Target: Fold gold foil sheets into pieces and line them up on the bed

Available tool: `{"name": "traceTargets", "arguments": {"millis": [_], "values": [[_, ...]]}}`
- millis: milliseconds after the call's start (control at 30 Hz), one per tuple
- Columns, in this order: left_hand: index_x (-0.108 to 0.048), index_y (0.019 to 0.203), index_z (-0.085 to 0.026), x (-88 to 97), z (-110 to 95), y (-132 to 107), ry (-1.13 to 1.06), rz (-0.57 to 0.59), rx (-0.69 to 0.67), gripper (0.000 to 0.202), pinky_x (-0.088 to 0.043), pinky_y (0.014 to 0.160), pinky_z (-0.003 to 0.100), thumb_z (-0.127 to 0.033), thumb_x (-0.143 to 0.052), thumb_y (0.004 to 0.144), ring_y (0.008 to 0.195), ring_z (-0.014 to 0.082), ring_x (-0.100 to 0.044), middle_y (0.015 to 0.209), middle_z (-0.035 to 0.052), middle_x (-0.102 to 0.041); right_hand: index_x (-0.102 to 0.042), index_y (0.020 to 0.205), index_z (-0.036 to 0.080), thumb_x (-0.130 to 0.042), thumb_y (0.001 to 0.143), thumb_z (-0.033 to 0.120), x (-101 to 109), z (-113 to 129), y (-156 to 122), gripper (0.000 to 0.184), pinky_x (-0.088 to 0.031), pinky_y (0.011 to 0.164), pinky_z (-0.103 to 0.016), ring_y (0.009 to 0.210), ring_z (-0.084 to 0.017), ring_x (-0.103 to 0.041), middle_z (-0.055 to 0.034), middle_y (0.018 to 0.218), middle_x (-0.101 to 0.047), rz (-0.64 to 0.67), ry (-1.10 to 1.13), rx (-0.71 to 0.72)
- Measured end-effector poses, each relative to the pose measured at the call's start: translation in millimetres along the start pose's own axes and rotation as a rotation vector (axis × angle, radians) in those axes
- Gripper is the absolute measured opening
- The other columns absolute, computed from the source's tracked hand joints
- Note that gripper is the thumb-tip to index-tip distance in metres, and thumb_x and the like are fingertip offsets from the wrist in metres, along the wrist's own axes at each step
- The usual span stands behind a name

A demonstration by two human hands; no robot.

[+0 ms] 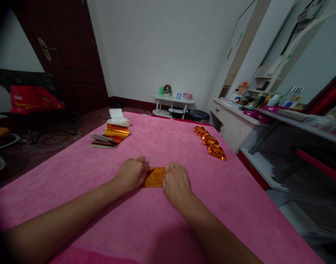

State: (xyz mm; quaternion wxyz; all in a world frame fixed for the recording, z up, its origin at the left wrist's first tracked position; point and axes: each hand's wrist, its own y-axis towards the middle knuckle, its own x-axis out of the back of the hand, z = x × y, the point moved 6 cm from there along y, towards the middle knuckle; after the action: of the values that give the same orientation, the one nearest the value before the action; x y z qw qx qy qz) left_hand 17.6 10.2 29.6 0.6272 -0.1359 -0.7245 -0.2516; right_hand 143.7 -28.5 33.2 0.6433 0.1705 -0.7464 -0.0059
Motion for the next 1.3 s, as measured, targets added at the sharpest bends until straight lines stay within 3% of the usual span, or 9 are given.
{"name": "traceTargets", "arguments": {"millis": [133, 267, 467, 600, 833, 933, 1033, 1167, 1300], "values": [[-0.073, 0.085, -0.025, 6.0, 5.4, 13.2, -0.074, 0.034, 0.098, 0.03, -0.042, 0.065, 0.03, -0.034, -0.044, 0.083, 0.075, 0.02, -0.063, 0.087, 0.0063, -0.067, -0.063, 0.085, 0.014, -0.044, 0.086, 0.015, -2.4, -0.7, 0.8, 0.019, -0.032, 0.074, -0.035, 0.084, -0.023, -0.05, -0.0092, 0.085, -0.059, -0.015, 0.021, 0.006], [-0.072, 0.077, -0.018, 7.6, -7.1, 31.2, -0.027, 0.046, 0.153, 0.051, -0.042, 0.072, 0.036, -0.06, -0.042, 0.082, 0.079, 0.0259, -0.064, 0.081, 0.0118, -0.069, -0.064, 0.088, 0.014, -0.045, 0.086, 0.016, -2.9, 0.8, 0.2, 0.019, -0.033, 0.074, -0.035, 0.085, -0.023, -0.051, -0.0098, 0.086, -0.059, -0.011, 0.013, 0.011], [-0.069, 0.089, -0.011, -6.5, -21.0, 37.1, 0.067, -0.065, 0.14, 0.055, -0.037, 0.082, 0.043, -0.06, -0.042, 0.084, 0.089, 0.0298, -0.061, 0.091, 0.0173, -0.066, -0.063, 0.088, 0.014, -0.047, 0.083, 0.014, -2.1, 0.7, -0.5, 0.016, -0.033, 0.074, -0.034, 0.084, -0.022, -0.051, -0.0094, 0.087, -0.06, 0.002, 0.009, -0.006], [-0.068, 0.088, -0.012, -13.2, -0.2, 30.0, 0.08, -0.059, 0.148, 0.059, -0.037, 0.08, 0.04, -0.062, -0.038, 0.085, 0.088, 0.0286, -0.061, 0.09, 0.0157, -0.065, -0.063, 0.089, 0.014, -0.047, 0.083, 0.015, -3.3, 0.8, 0.0, 0.017, -0.033, 0.074, -0.034, 0.085, -0.023, -0.051, -0.0096, 0.087, -0.06, 0.021, -0.008, -0.003], [-0.066, 0.091, -0.013, -7.0, 42.4, 15.1, 0.141, -0.058, 0.167, 0.053, -0.038, 0.077, 0.038, -0.058, -0.039, 0.087, 0.086, 0.0279, -0.062, 0.092, 0.0147, -0.067, -0.063, 0.088, 0.013, -0.047, 0.083, 0.015, -3.4, 1.9, 1.5, 0.017, -0.033, 0.074, -0.035, 0.085, -0.023, -0.052, -0.0099, 0.087, -0.06, 0.024, -0.009, -0.006], [-0.067, 0.089, -0.015, -5.8, 52.6, 16.7, 0.055, -0.003, 0.185, 0.051, -0.039, 0.074, 0.035, -0.052, -0.033, 0.091, 0.086, 0.0254, -0.063, 0.093, 0.0134, -0.068, -0.063, 0.085, 0.014, -0.049, 0.082, 0.014, -2.8, 2.6, 1.7, 0.015, -0.032, 0.073, -0.034, 0.084, -0.023, -0.051, -0.0096, 0.086, -0.06, 0.019, 0.005, -0.007], [-0.068, 0.083, -0.017, -6.2, 53.6, 23.1, -0.136, 0.065, 0.189, 0.062, -0.039, 0.066, 0.029, -0.054, -0.019, 0.093, 0.082, 0.0217, -0.064, 0.087, 0.0108, -0.07, -0.063, 0.083, 0.014, -0.05, 0.08, 0.013, -3.3, 2.6, 1.5, 0.014, -0.032, 0.073, -0.034, 0.083, -0.022, -0.051, -0.0095, 0.085, -0.06, 0.016, 0.015, -0.015], [-0.07, 0.078, -0.021, -9.1, 42.3, 29.8, -0.269, 0.118, 0.119, 0.054, -0.036, 0.057, 0.025, -0.068, -0.044, 0.076, 0.072, 0.0201, -0.062, 0.079, 0.0057, -0.07, -0.063, 0.083, 0.015, -0.05, 0.08, 0.012, -4.3, 0.9, 0.5, 0.013, -0.033, 0.074, -0.034, 0.082, -0.022, -0.051, -0.0084, 0.084, -0.059, -0.025, 0.037, -0.034], [-0.069, 0.072, -0.021, -20.9, 42.4, 29.6, -0.41, 0.106, 0.106, 0.04, -0.033, 0.053, 0.023, -0.06, -0.065, 0.063, 0.061, 0.0155, -0.058, 0.07, 0.0004, -0.068, -0.063, 0.083, 0.016, -0.05, 0.082, 0.013, -7.1, -0.8, -2.2, 0.013, -0.034, 0.073, -0.034, 0.081, -0.022, -0.05, -0.008, 0.083, -0.058, -0.077, 0.064, -0.047]]}}
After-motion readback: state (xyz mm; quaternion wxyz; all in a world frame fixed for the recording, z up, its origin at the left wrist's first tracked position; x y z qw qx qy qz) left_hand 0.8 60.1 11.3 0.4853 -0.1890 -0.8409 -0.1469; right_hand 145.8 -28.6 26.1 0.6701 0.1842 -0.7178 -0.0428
